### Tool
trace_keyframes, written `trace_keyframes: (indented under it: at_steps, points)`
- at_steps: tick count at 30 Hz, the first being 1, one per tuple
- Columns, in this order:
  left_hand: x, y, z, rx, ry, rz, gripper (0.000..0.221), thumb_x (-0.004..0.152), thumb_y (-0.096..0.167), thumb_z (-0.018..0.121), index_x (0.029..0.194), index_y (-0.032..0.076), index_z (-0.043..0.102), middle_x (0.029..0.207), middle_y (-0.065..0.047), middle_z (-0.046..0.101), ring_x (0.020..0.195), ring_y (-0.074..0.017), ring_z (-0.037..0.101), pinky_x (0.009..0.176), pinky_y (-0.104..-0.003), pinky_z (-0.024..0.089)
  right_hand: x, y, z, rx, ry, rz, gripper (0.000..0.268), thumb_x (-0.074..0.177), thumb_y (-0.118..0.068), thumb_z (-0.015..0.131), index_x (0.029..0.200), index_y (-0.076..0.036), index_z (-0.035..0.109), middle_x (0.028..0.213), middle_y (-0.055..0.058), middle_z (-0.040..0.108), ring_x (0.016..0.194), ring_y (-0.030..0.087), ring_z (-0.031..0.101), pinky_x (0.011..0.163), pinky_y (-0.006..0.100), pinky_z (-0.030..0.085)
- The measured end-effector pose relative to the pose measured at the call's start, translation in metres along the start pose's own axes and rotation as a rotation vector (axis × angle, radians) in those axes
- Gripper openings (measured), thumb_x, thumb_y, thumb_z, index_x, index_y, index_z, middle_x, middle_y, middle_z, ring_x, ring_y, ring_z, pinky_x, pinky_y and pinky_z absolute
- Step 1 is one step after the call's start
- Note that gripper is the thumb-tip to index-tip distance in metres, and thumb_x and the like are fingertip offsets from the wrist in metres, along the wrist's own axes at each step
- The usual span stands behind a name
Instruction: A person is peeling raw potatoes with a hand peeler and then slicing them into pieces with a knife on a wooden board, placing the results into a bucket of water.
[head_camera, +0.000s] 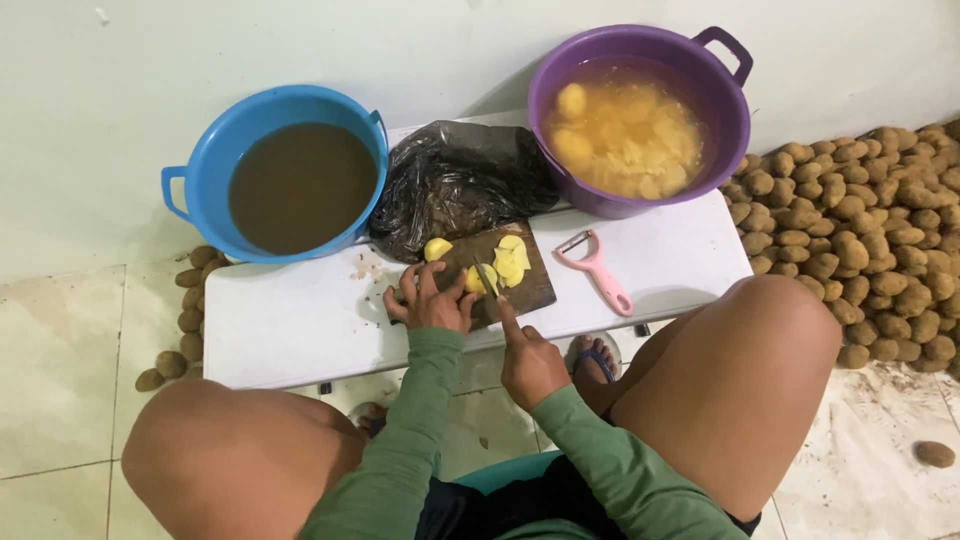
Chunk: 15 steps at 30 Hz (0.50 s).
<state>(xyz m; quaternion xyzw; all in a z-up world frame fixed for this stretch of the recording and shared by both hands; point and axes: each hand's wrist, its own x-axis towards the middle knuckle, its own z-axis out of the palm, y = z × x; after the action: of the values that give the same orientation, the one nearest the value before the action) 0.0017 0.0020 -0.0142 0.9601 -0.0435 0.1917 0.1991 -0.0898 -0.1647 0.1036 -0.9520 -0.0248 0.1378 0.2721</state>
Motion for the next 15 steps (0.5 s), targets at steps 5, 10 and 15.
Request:
trace_keyframes:
  at_steps: [5,10,15]
  points:
    - [0.001,0.004,-0.007,0.031,0.009,-0.003,0.027,0.089,0.051,0.072,0.111,0.038,0.078,0.13,0.005,0.049,0.14,-0.0299,0.027,0.11,-0.073,0.012,0.0,0.004,0.008,0.015,0.102,-0.106,0.07,0.1,-0.008,0.04,0.166,-0.02,0.02,0.092,0.02,0.066,0.069,0.044,0.071,0.062,0.058,0.061]
    - [0.001,0.003,-0.006,0.04,0.0,-0.004,0.025,0.089,0.052,0.069,0.11,0.04,0.078,0.129,0.006,0.05,0.141,-0.0299,0.027,0.11,-0.072,0.013,0.001,0.006,0.013,0.036,0.129,-0.121,0.07,0.1,-0.008,0.041,0.166,-0.02,0.021,0.09,0.02,0.067,0.068,0.044,0.071,0.059,0.058,0.06]
    - [0.003,0.009,-0.016,0.078,-0.084,-0.026,0.031,0.086,0.045,0.075,0.117,0.039,0.076,0.134,0.006,0.049,0.143,-0.0314,0.026,0.109,-0.074,0.014,0.004,0.009,0.02,0.07,0.113,-0.122,0.07,0.101,-0.008,0.04,0.166,-0.02,0.018,0.089,0.019,0.064,0.063,0.042,0.069,0.054,0.055,0.059]
